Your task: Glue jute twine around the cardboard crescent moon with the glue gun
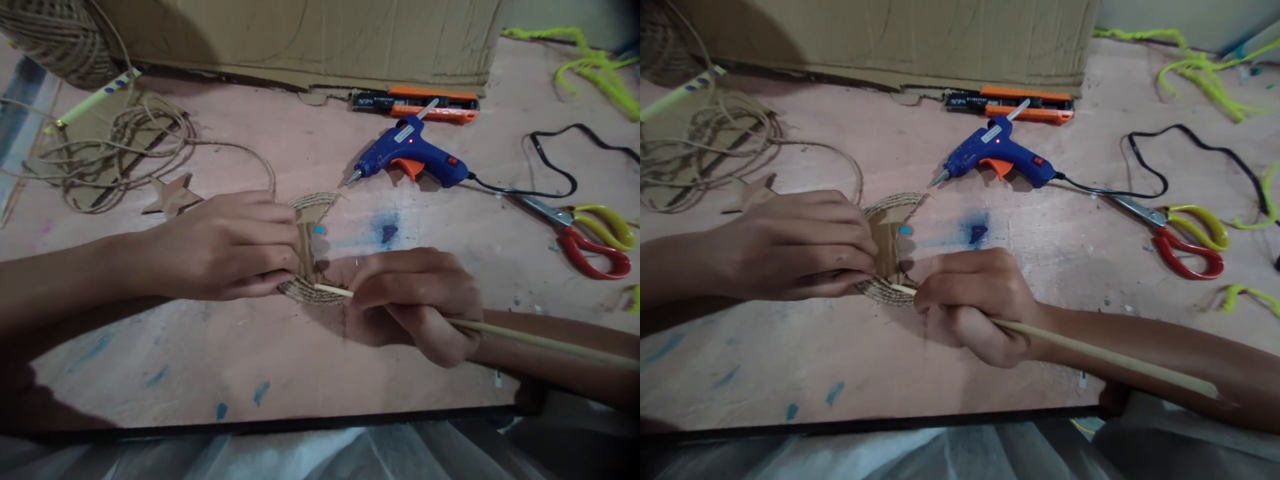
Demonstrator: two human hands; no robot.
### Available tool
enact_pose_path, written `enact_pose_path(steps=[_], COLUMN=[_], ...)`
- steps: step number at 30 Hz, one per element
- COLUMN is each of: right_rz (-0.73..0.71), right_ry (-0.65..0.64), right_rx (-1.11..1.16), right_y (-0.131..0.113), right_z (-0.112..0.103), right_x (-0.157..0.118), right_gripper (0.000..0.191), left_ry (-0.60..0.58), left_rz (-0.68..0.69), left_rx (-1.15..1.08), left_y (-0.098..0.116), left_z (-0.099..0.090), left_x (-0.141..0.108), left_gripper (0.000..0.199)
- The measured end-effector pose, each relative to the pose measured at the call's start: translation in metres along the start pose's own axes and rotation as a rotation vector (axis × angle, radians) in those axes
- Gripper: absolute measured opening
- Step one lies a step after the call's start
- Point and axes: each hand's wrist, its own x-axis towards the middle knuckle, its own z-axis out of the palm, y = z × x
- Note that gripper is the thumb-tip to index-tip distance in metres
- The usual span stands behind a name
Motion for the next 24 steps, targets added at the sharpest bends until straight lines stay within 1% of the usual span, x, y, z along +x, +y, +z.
enact_pose_path(steps=[2,6,7,12,15,18,21,24], right_rz=[0.003,-0.033,-0.016,0.043,0.044,0.024,0.079,0.109], right_ry=[-0.019,-0.009,-0.021,0.005,-0.039,-0.045,-0.04,-0.04], right_rx=[0.004,-0.051,-0.059,-0.047,-0.033,-0.025,-0.017,0.016], right_y=[0.0,-0.0016,-0.0025,-0.0062,-0.0049,-0.0035,-0.004,-0.0041], right_z=[0.0005,0.0021,0.0025,0.0034,0.0017,-0.0006,-0.0017,-0.0016], right_x=[0.0011,0.0002,-0.0006,-0.001,0.0012,0.0022,0.0019,0.003], right_gripper=[0.032,0.031,0.031,0.031,0.032,0.034,0.035,0.038], left_ry=[0.001,-0.008,-0.015,-0.046,-0.04,-0.038,-0.025,-0.002], left_rz=[-0.003,0.006,0.01,0.026,0.009,-0.014,-0.034,-0.023], left_rx=[-0.002,-0.049,-0.061,-0.077,-0.13,-0.191,-0.216,-0.196], left_y=[-0.0006,0.0001,0.0005,0.0022,0.0013,-0.0007,-0.0018,-0.0018], left_z=[0.0007,-0.0005,-0.0012,-0.0032,-0.0016,0.0008,0.0031,0.006], left_x=[-0.0006,0.0005,0.001,0.0028,0.0036,0.0042,0.0043,0.0049], left_gripper=[0.015,0.01,0.008,0.008,0.011,0.012,0.011,0.015])
